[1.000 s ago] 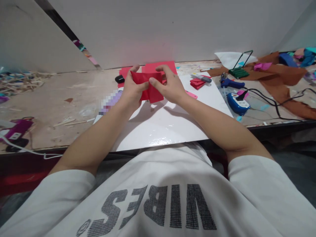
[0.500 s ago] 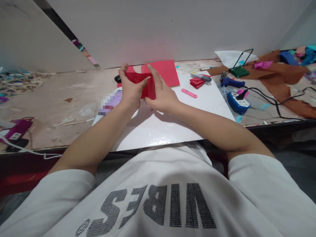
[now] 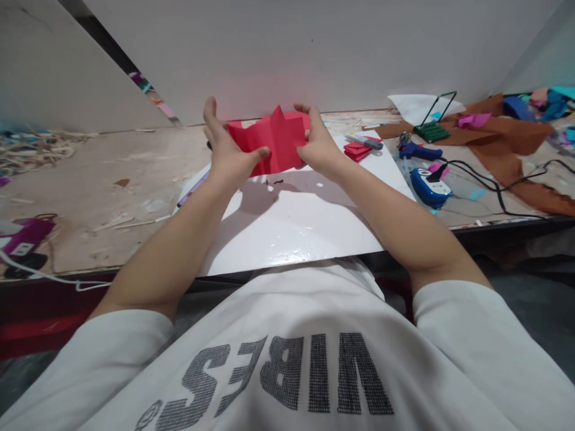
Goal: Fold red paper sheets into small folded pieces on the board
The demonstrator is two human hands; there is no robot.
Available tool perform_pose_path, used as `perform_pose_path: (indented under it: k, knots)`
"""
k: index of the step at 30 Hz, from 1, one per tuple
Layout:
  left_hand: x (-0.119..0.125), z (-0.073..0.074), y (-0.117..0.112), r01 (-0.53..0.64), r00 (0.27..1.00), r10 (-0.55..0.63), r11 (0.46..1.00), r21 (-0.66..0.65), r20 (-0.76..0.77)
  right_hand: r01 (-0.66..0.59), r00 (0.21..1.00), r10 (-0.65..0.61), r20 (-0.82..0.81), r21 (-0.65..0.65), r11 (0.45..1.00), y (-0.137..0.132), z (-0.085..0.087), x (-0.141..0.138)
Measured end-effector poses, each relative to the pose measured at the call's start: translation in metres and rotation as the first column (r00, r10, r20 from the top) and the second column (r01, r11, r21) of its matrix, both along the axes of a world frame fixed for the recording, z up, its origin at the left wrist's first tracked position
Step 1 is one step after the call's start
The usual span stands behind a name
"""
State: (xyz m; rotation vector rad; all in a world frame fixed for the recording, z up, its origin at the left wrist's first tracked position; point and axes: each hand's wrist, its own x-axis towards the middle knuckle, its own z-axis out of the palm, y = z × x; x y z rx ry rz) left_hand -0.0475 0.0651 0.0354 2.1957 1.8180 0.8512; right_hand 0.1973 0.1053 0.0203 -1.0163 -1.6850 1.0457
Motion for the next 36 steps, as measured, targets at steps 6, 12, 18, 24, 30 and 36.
perform_pose_path:
  k: [6,12,18,24,30,36]
  knots:
    - [0.021,0.038,-0.045,-0.005,0.913,-0.015,0.999,-0.047,-0.409,-0.055,0.992,0.073,0.101,-0.170,0.984,-0.002,0.006,0.016]
    - [0.027,0.019,-0.031,0.371,0.755,-0.532,0.829,-0.418,-0.384,-0.337,0.736,0.465,0.492,-0.329,0.882,0.006,0.029,0.051]
    - [0.021,0.010,-0.023,0.478,0.699,-0.621,0.775,-0.413,-0.356,-0.114,0.627,0.276,0.728,-0.265,0.957,-0.016,0.051,0.051]
    - [0.015,0.010,-0.027,0.475,0.675,-0.631,0.768,-0.429,-0.382,0.032,0.619,0.046,0.784,-0.083,0.996,-0.058,0.027,0.034]
    - [0.018,0.009,-0.043,0.503,0.648,-0.665,0.740,-0.447,-0.372,0.045,0.777,0.025,0.629,-0.095,0.994,-0.064,0.018,0.033]
    - [0.012,0.001,-0.048,0.552,0.675,-0.671,0.735,-0.393,-0.307,-0.224,0.678,0.175,0.714,-0.025,0.974,-0.056,0.015,0.053]
